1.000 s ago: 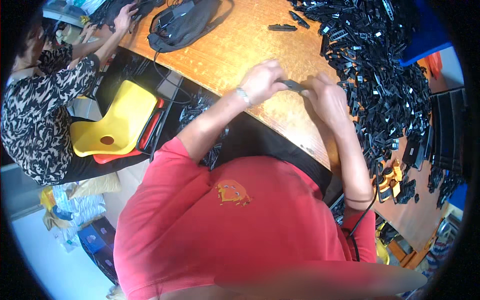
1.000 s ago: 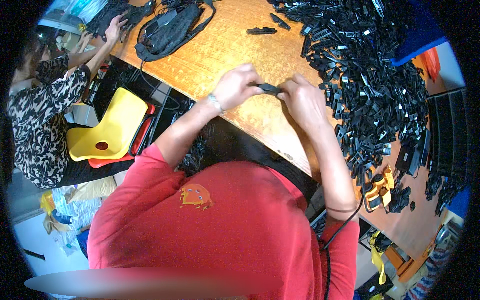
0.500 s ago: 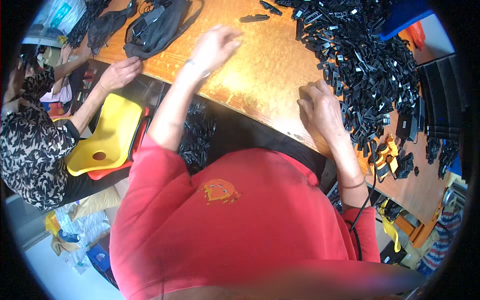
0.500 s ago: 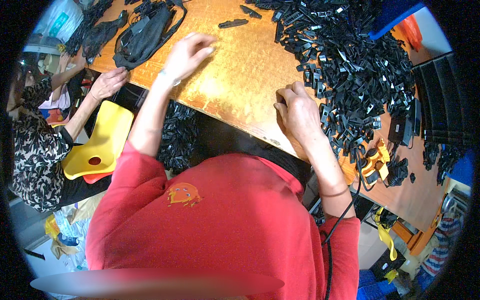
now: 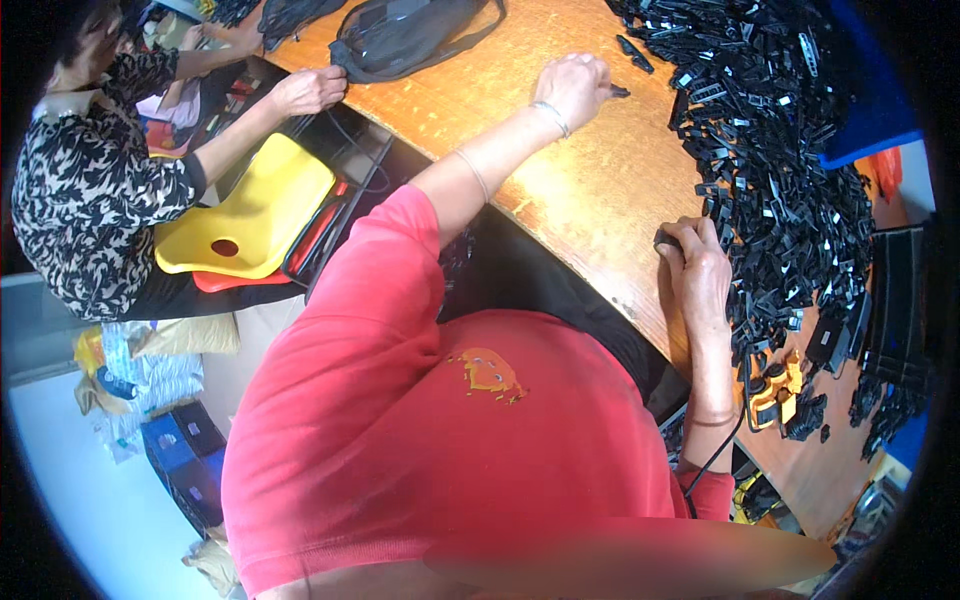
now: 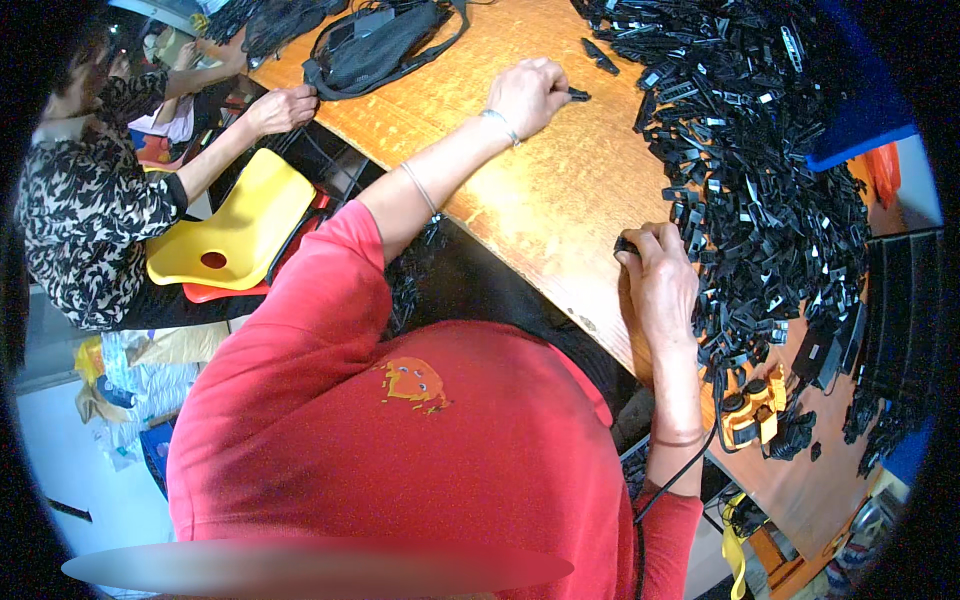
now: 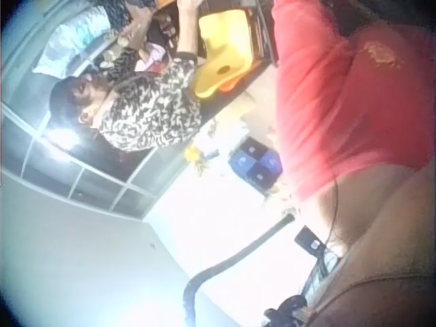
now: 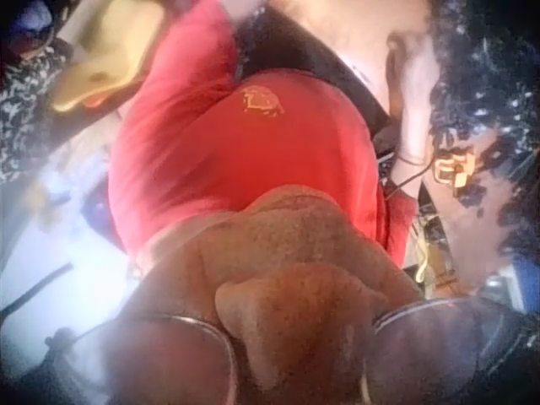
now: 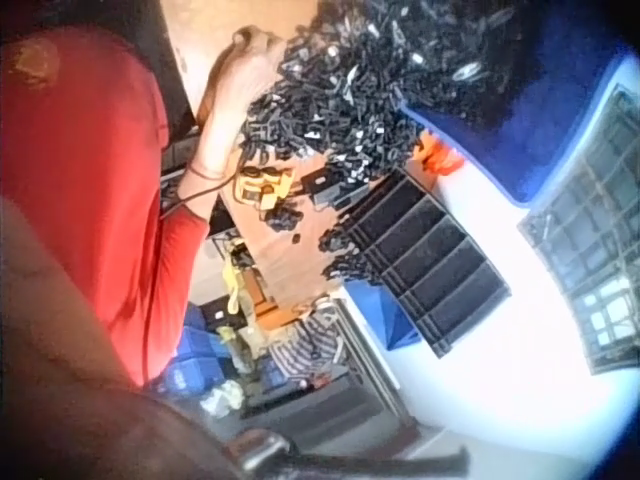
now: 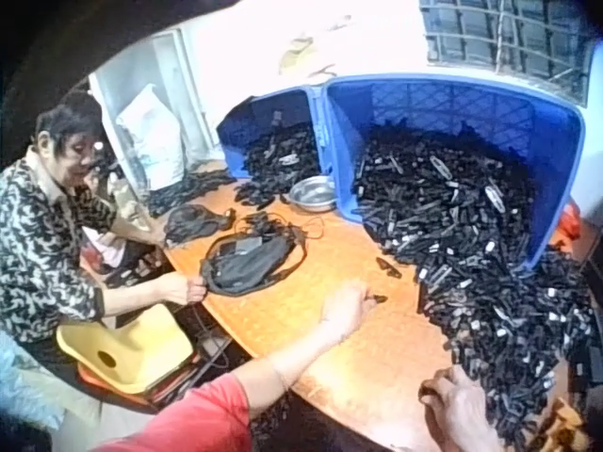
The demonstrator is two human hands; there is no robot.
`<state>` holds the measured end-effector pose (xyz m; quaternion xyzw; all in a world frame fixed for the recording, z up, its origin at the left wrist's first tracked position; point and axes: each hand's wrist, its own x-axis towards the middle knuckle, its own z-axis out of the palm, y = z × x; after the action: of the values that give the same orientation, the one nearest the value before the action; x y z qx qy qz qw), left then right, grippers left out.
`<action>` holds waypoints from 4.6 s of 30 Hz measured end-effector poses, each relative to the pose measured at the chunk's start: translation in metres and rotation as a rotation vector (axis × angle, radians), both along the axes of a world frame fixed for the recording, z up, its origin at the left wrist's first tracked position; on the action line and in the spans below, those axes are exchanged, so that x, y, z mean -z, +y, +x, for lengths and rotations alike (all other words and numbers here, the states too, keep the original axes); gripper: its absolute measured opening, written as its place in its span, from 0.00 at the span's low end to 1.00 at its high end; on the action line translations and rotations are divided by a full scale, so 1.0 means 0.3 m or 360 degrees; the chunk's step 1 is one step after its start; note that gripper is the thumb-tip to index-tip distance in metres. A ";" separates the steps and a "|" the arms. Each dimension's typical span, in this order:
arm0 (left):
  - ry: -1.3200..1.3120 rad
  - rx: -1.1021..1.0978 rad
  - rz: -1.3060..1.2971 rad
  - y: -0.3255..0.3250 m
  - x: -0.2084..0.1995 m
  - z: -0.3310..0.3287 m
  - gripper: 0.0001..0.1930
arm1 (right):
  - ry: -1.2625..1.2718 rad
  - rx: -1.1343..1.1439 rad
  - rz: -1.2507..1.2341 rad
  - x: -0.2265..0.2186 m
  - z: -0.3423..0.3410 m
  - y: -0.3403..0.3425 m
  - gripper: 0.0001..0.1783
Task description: The person sorts, aligns, and organizes small black plastic components on a workbench by hand.
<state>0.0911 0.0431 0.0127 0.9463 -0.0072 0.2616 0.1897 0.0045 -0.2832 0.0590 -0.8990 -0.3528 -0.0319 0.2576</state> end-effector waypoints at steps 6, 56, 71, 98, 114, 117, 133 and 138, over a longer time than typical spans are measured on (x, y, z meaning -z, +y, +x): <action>-0.0128 0.0215 -0.0006 -0.099 0.002 -0.182 0.04 | 0.0065 0.0084 -0.0067 -0.009 -0.027 0.036 0.10; 0.0520 -0.1063 -0.0300 1.427 -0.106 -0.217 0.28 | -0.0224 0.0215 0.0045 0.084 -0.034 0.045 0.14; 0.0288 -0.0945 -0.1658 1.295 -0.113 -0.225 0.29 | -0.0216 0.0240 0.0006 0.084 -0.038 0.051 0.14; 0.0042 -0.0675 -0.1860 1.401 -0.204 -0.272 0.24 | -0.0204 0.0221 0.0054 0.081 -0.030 0.049 0.13; -0.0070 -0.0800 -0.2001 1.394 -0.154 -0.319 0.03 | -0.0202 0.0220 0.0080 0.077 -0.038 0.048 0.12; 0.0023 -0.0671 -0.2028 1.472 -0.113 -0.368 0.06 | -0.0203 0.0204 0.0093 0.078 -0.034 0.045 0.12; -0.0103 -0.0811 -0.2266 1.460 0.059 -0.366 0.07 | -0.0212 0.0255 0.0036 0.092 -0.040 0.046 0.13; -0.0430 -0.0952 -0.2267 1.473 0.082 -0.362 0.04 | -0.0189 0.0217 0.0079 0.097 -0.029 0.029 0.13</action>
<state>-0.0173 0.4849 -0.0120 0.5184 0.3946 0.3559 0.6700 -0.0042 -0.2746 0.0298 -0.9108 -0.3046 -0.1114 0.2556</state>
